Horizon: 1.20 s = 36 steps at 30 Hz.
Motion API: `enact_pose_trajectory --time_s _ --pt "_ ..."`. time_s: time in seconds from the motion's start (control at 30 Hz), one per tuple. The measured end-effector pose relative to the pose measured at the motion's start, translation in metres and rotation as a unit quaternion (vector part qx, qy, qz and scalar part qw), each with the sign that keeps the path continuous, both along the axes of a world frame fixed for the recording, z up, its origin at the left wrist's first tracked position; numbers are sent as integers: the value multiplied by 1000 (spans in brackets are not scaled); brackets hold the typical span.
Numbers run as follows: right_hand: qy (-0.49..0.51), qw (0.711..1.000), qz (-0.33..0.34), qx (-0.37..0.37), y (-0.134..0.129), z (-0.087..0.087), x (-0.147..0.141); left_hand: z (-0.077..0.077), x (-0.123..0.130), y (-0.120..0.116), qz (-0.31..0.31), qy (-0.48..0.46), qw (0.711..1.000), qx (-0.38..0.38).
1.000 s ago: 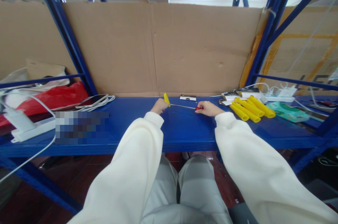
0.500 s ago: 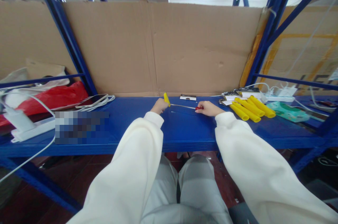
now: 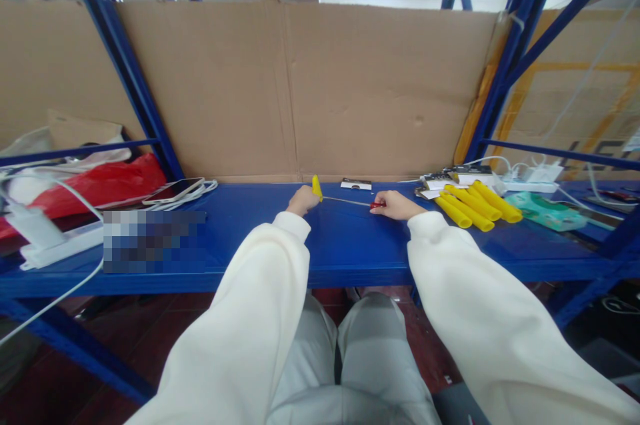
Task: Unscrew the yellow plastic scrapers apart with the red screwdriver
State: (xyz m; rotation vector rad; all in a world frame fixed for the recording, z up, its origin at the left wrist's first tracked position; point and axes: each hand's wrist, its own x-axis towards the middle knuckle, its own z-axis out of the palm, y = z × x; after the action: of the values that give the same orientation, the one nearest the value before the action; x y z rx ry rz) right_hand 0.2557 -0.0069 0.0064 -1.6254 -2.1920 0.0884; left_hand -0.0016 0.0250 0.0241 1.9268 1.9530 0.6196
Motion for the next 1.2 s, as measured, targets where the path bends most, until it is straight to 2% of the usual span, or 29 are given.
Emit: enact_pose_trajectory --time_s 0.13,0.23,0.43,0.67,0.8,1.0,1.2 --pt "-14 1000 -8 -13 0 0 0 -5 1 -12 -36 177 982 61" --pt "-23 1000 -11 -11 1 0 0 -10 2 -16 -62 219 972 59" --pt "-32 999 -19 -9 4 -1 5 -13 -1 -15 -61 218 972 69" --pt "-83 989 -120 -30 8 -2 24 -13 1 -21 -86 219 969 74" --pt "-91 985 -144 -30 11 -5 30 -12 7 -24 -122 207 969 63" --pt "-51 987 -141 -57 21 -5 22 -15 11 -23 -183 218 954 93" --pt "-50 992 -106 -41 53 -11 13 -20 12 -19 -202 205 947 140"
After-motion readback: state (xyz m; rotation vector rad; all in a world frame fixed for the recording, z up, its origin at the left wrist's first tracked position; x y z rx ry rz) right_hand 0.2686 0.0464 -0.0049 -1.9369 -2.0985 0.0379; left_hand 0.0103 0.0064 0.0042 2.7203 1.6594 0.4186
